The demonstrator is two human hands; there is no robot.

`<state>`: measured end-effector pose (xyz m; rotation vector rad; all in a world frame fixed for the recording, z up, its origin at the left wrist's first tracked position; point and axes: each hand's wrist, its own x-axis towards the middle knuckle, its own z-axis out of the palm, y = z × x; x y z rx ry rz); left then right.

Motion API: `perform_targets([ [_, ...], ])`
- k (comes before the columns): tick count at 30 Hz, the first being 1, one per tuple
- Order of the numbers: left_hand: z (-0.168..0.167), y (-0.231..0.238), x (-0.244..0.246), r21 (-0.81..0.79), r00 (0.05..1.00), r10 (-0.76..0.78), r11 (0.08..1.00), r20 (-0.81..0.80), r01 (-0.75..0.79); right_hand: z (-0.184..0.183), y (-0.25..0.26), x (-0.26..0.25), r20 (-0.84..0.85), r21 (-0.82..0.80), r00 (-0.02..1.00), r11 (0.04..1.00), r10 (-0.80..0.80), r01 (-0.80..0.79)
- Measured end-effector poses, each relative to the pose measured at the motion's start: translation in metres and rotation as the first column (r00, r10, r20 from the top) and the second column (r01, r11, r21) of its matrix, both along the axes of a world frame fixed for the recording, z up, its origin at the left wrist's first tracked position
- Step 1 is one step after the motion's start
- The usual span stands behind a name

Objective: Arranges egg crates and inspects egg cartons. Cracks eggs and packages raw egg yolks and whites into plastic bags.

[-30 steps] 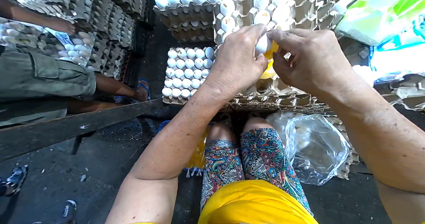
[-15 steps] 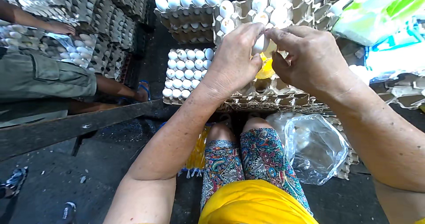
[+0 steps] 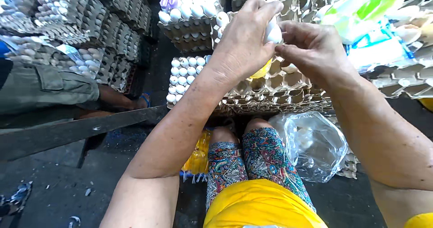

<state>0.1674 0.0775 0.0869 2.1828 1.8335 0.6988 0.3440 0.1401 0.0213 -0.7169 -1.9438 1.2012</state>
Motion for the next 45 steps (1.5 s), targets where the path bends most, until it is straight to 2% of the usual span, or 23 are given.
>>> perform_targets([
  [2, 0.007, -0.001, 0.008, 0.001, 0.999, -0.035, 0.999, 0.000, 0.035, -0.001, -0.005, 0.009, -0.140, -0.232, 0.990, 0.972, -0.003, -0.030],
  [4, 0.012, -0.005, 0.019, -0.020, 0.994, -0.103, 0.994, 0.044, 0.104, 0.000, -0.015, 0.026, -0.251, -0.385, 0.968, 0.920, -0.023, -0.078],
  [6, 0.011, -0.014, 0.034, -0.061, 0.978, -0.162, 0.983, 0.133, 0.171, -0.004, -0.028, 0.053, -0.300, -0.451, 0.954, 0.883, -0.016, -0.127],
  [8, 0.001, -0.024, 0.046, -0.032, 0.939, -0.257, 0.962, 0.230, 0.271, -0.018, -0.042, 0.088, -0.313, -0.464, 0.950, 0.871, 0.010, -0.162],
  [10, -0.009, -0.032, 0.050, 0.010, 0.906, -0.339, 0.937, 0.252, 0.348, -0.039, -0.058, 0.126, -0.300, -0.470, 0.954, 0.870, -0.002, -0.146],
  [12, -0.019, -0.040, 0.053, -0.009, 0.889, -0.370, 0.922, 0.269, 0.387, -0.069, -0.079, 0.162, -0.216, -0.523, 0.971, 0.852, -0.099, -0.030],
  [15, -0.041, -0.055, 0.055, -0.089, 0.890, -0.324, 0.925, 0.320, 0.369, -0.119, -0.114, 0.201, 0.091, -0.568, 0.960, 0.778, -0.266, 0.269],
  [18, -0.066, -0.067, 0.054, -0.187, 0.887, -0.252, 0.921, 0.387, 0.343, -0.165, -0.135, 0.216, 0.452, -0.495, 0.862, 0.739, -0.229, 0.456],
  [20, -0.081, -0.076, 0.054, -0.253, 0.886, -0.185, 0.916, 0.425, 0.312, -0.174, -0.141, 0.215, 0.566, -0.442, 0.805, 0.760, -0.176, 0.477],
  [23, -0.098, -0.090, 0.051, -0.353, 0.884, -0.070, 0.900, 0.463, 0.256, -0.165, -0.140, 0.207, 0.494, -0.368, 0.826, 0.796, -0.270, 0.480],
  [28, -0.120, -0.120, 0.032, -0.409, 0.875, 0.072, 0.900, 0.479, 0.150, -0.130, -0.124, 0.196, 0.368, -0.082, 0.818, 0.861, -0.442, 0.502],
  [34, -0.153, -0.152, 0.001, -0.521, 0.824, 0.259, 0.852, 0.504, 0.051, -0.102, -0.108, 0.180, 0.186, 0.117, 0.760, 0.782, -0.622, 0.612],
  [38, -0.164, -0.171, -0.008, -0.587, 0.763, 0.363, 0.809, 0.534, 0.026, -0.063, -0.073, 0.172, 0.272, 0.218, 0.672, 0.725, -0.689, 0.654],
  [41, -0.166, -0.178, -0.011, -0.595, 0.744, 0.376, 0.803, 0.552, 0.036, -0.033, -0.037, 0.160, 0.421, 0.167, 0.591, 0.699, -0.688, 0.696],
  [43, -0.165, -0.179, -0.010, -0.596, 0.749, 0.380, 0.803, 0.542, 0.024, -0.024, -0.008, 0.151, 0.530, 0.171, 0.522, 0.687, -0.669, 0.707],
  [45, -0.165, -0.181, -0.007, -0.586, 0.737, 0.383, 0.810, 0.557, 0.022, -0.022, 0.015, 0.146, 0.584, 0.198, 0.495, 0.704, -0.643, 0.682],
])
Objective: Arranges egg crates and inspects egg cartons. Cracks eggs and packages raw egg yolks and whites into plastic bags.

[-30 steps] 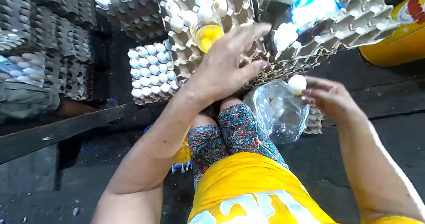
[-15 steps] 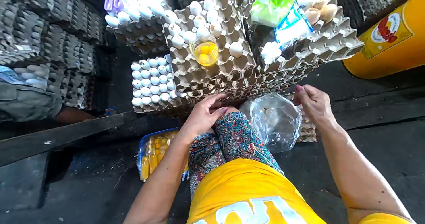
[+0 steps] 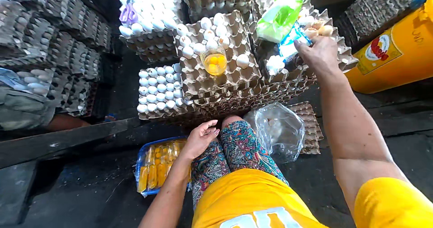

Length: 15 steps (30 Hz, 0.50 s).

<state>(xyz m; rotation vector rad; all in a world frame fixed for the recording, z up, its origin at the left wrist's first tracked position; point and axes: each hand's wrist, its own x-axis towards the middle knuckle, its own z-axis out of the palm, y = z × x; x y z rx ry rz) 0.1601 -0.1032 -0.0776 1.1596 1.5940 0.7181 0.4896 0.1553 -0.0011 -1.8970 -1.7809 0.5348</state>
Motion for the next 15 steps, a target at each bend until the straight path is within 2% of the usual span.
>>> perform_targets([
  [2, 0.001, -0.001, 0.002, 0.000, 1.000, 0.003, 1.000, 0.014, -0.003, 0.000, 0.012, -0.002, -0.040, 0.029, 0.999, 1.000, -0.009, 0.010],
  [4, -0.001, -0.002, 0.004, 0.004, 1.000, -0.002, 1.000, 0.011, 0.002, -0.001, 0.017, 0.002, -0.191, 0.126, 0.982, 0.992, 0.003, 0.022],
  [8, -0.006, -0.005, 0.005, -0.003, 1.000, -0.027, 1.000, -0.016, 0.026, 0.012, 0.009, 0.017, -0.470, 0.337, 0.873, 0.941, 0.129, 0.042],
  [13, 0.006, -0.006, 0.022, 0.092, 0.975, -0.036, 0.996, 0.221, 0.016, 0.060, -0.060, 0.038, -0.509, 0.464, 0.804, 0.885, 0.308, -0.046],
  [15, 0.013, -0.005, 0.035, 0.114, 0.938, -0.015, 0.993, 0.346, -0.026, 0.065, -0.105, 0.032, -0.560, 0.446, 0.720, 0.882, 0.409, -0.153],
])
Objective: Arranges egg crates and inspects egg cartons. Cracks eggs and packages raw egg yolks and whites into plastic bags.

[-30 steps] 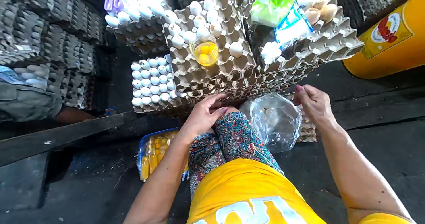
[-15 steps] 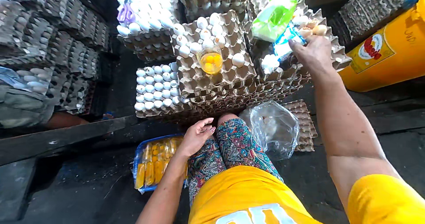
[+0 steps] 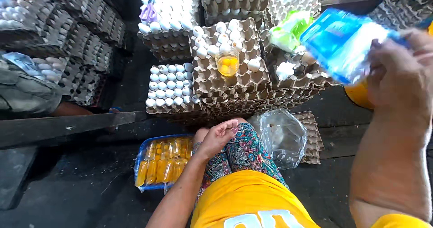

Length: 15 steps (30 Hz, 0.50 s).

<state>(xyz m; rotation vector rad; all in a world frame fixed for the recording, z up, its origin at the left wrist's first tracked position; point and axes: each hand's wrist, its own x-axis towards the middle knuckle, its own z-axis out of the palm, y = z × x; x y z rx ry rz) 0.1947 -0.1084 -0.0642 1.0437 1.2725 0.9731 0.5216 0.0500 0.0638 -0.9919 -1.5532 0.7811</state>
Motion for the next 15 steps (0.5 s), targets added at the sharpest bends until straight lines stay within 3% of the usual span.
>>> perform_targets([
  [3, 0.000, -0.002, 0.019, 0.080, 0.969, -0.010, 0.997, 0.245, -0.010, -0.030, -0.063, -0.027, -0.261, -0.184, 0.943, 0.948, 0.207, -0.259],
  [5, -0.002, -0.007, 0.033, 0.152, 0.901, 0.023, 0.984, 0.433, -0.098, -0.069, -0.093, -0.051, -0.487, -0.378, 0.849, 0.827, 0.206, -0.417],
  [7, -0.002, -0.010, 0.040, 0.192, 0.809, 0.039, 0.964, 0.587, -0.186, -0.104, -0.116, -0.075, -0.677, -0.492, 0.723, 0.645, 0.138, -0.584],
  [11, 0.012, -0.009, 0.036, 0.140, 0.757, 0.186, 0.928, 0.627, -0.344, -0.140, -0.144, -0.105, -0.825, -0.524, 0.565, 0.345, 0.022, -0.779],
  [15, 0.024, -0.013, 0.033, 0.224, 0.775, 0.242, 0.870, 0.584, -0.440, -0.136, -0.151, -0.113, -0.817, -0.555, 0.577, 0.250, 0.016, -0.793],
])
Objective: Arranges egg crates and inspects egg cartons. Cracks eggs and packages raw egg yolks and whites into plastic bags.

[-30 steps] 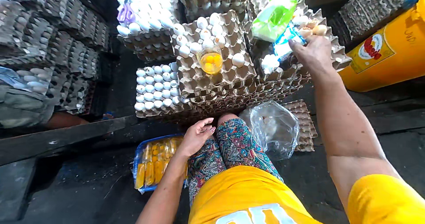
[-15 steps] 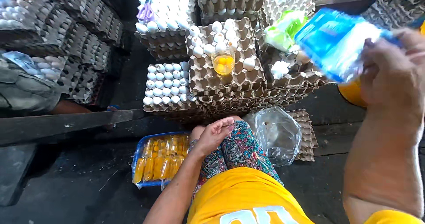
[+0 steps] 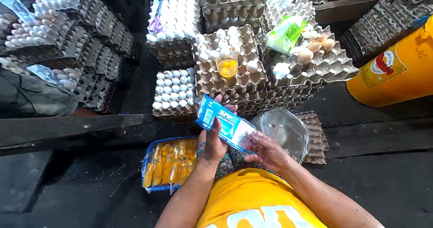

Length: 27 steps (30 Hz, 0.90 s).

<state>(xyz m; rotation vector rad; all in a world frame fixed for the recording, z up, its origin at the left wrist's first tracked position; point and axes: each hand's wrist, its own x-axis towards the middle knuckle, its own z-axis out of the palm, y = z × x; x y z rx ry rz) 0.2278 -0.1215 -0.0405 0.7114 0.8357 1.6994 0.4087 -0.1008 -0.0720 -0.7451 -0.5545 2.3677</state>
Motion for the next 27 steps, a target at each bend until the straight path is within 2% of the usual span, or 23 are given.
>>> perform_targets([
  [4, 0.007, -0.008, -0.001, 0.132, 0.974, 0.031, 0.991, -0.224, -0.002, 0.003, -0.004, -0.007, 0.048, -0.016, 0.999, 1.000, 0.004, -0.004],
  [9, 0.011, -0.013, 0.001, 0.186, 0.946, 0.040, 0.982, -0.322, 0.021, -0.001, -0.006, -0.015, 0.053, -0.023, 0.999, 1.000, 0.005, -0.004],
  [12, 0.014, -0.013, 0.002, 0.207, 0.951, 0.068, 0.978, -0.302, -0.004, -0.003, -0.005, -0.015, 0.074, -0.011, 0.997, 1.000, 0.016, -0.015],
  [16, 0.012, -0.010, -0.006, 0.254, 0.958, 0.175, 0.960, -0.229, -0.114, -0.002, -0.003, -0.015, 0.223, 0.076, 0.974, 0.997, -0.036, 0.019],
  [21, 0.016, -0.008, -0.027, 0.249, 0.972, 0.237, 0.941, 0.005, -0.231, -0.006, 0.002, -0.006, 0.154, 0.167, 0.986, 0.985, -0.059, 0.033],
  [24, 0.016, -0.009, -0.034, 0.173, 0.949, 0.289, 0.936, 0.125, -0.308, -0.012, -0.002, -0.008, 0.178, 0.453, 0.980, 0.892, -0.085, -0.005],
  [27, 0.015, -0.004, -0.039, 0.039, 0.880, 0.349, 0.924, 0.322, -0.380, -0.021, -0.005, -0.012, 0.212, 0.777, 0.962, 0.627, -0.170, -0.060],
])
